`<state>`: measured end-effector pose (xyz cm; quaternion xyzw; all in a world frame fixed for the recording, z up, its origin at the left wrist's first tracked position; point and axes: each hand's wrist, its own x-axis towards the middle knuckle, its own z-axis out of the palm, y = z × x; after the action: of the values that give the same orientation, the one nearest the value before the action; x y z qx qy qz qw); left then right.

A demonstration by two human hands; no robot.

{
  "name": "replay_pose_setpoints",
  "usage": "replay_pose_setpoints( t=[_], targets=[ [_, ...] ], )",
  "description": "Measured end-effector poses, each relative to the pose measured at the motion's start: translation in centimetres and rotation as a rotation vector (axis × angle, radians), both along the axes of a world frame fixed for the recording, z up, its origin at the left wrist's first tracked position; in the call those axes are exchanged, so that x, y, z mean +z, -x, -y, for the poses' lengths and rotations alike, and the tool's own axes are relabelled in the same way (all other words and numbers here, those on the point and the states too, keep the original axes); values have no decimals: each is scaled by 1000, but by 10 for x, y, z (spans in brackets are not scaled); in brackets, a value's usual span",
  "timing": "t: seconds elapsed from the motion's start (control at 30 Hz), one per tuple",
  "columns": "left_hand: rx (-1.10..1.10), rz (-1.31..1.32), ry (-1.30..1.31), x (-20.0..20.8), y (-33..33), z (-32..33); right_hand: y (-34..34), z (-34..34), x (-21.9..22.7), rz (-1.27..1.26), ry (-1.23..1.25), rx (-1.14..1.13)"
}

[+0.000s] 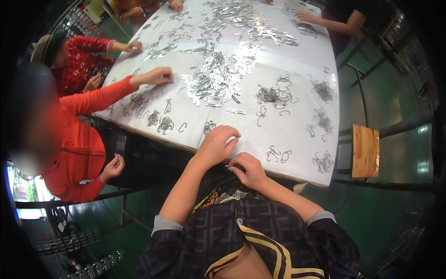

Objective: The person sits at a large table in a workshop, picking up small metal clips and fasteners from a pile. They manipulate the components by hand, appearing to assemble or link them together, and then place the finished units onto a nearby metal rack.

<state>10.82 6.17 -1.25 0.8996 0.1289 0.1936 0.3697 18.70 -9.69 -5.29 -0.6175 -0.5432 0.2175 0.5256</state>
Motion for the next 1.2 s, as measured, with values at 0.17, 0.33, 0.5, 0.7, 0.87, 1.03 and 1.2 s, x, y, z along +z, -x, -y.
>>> replay_pose_setpoints(
  t=[0.17, 0.33, 0.5, 0.7, 0.87, 1.03, 1.2],
  targets=[
    [-134, 107, -249, -35, -83, 1, -4, -2, -21, 13, -54, 13],
    [-297, -419, -522, -17, -120, -2, -9, 0, -27, 52, -89, 52],
    [-98, -157, -434, -20, -153, -18, -9, -1, -27, 79, -127, 75],
    [-197, -173, -435, -43, -156, -10, -11, 1, -25, 124, -172, 70],
    [-236, -259, -292, -25, -123, -7, -12, 2, -29, 157, -192, 91],
    [-174, -276, -153, 10, -93, -14, -12, 3, -29, 164, -186, 107],
    [-227, -296, -72, 25, -85, -21, -12, 1, -27, 180, -205, 106]
  ],
)
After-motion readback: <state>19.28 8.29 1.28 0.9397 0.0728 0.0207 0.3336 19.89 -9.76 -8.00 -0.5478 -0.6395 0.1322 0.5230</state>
